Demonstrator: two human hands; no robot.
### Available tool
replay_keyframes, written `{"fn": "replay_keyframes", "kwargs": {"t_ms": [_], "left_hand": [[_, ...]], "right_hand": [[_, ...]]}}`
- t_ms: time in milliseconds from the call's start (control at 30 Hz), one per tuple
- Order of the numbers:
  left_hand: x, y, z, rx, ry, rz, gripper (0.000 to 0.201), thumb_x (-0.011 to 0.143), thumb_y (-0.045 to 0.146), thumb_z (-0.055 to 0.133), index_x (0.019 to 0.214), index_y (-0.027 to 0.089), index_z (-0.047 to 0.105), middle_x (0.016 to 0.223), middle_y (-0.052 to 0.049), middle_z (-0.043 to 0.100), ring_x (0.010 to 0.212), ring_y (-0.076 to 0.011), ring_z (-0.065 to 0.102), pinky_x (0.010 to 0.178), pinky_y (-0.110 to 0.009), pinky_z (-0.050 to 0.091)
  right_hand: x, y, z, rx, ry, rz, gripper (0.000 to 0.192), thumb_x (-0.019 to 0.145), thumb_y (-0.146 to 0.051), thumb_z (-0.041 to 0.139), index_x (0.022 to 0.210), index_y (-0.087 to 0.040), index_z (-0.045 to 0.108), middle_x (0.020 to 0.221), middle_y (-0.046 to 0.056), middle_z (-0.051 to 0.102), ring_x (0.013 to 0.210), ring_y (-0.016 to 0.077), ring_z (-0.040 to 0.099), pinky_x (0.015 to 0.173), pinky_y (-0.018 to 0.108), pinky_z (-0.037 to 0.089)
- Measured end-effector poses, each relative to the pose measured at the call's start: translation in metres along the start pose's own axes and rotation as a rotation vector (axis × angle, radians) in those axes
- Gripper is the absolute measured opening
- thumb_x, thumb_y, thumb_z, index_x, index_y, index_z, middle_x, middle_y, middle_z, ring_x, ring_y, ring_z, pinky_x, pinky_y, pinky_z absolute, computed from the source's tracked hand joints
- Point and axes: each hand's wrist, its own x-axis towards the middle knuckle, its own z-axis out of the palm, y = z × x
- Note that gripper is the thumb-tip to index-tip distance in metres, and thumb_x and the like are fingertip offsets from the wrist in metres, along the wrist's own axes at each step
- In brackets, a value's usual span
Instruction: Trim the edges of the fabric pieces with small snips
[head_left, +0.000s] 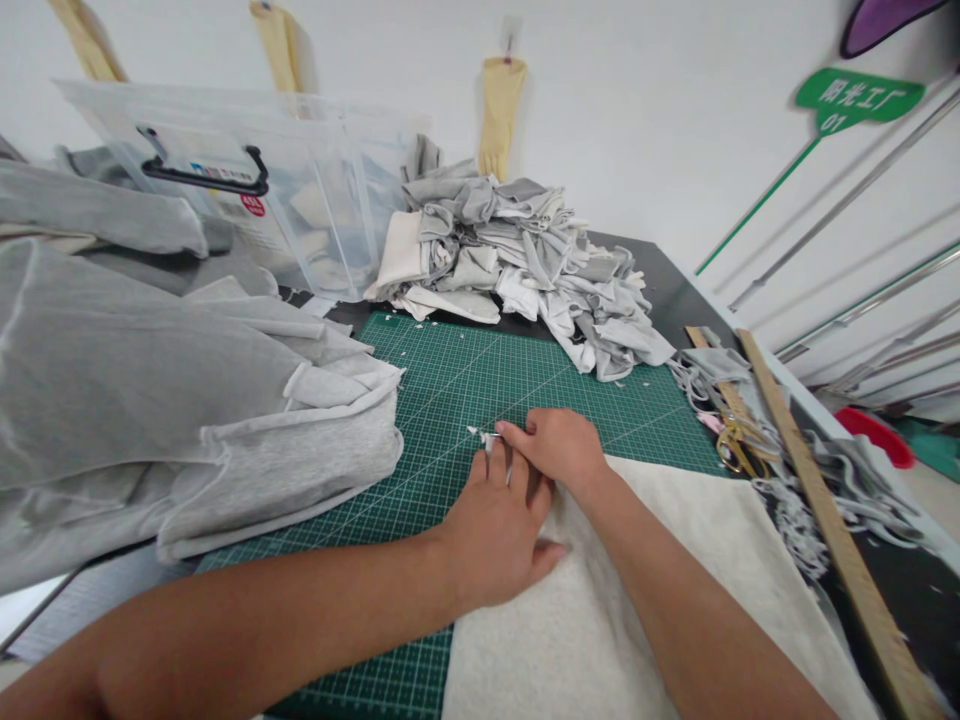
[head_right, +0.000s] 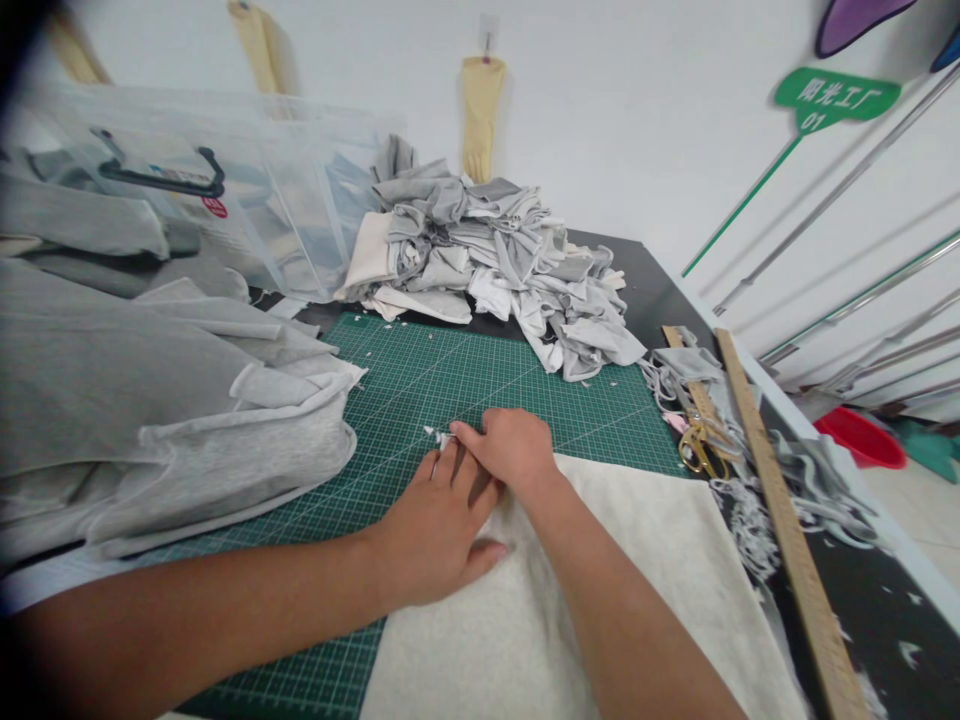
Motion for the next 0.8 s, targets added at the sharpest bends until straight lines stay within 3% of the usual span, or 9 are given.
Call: {"fn": "replay_keyframes", "kwargs": {"t_ms": [800], "left_hand": [[0.0001,0.0010,0.0011,-0.014,0.006,-0.002,0.075,0.088,0.062,0.035,0.141,0.009,0.031,0.145,-0.028,0.026,0.134,-0.0484,0.019,0.103,-0.060,0.020]], "right_hand": [[-0.0044,-0.0063,-0.0044,0.002,-0.005,0.017,0.068,0.082,-0.075,0.026,0.075,-0.021,0.067,0.073,0.008,0.067,0.072,0.0223,0.062,0.062,0.031,0.040]]}}
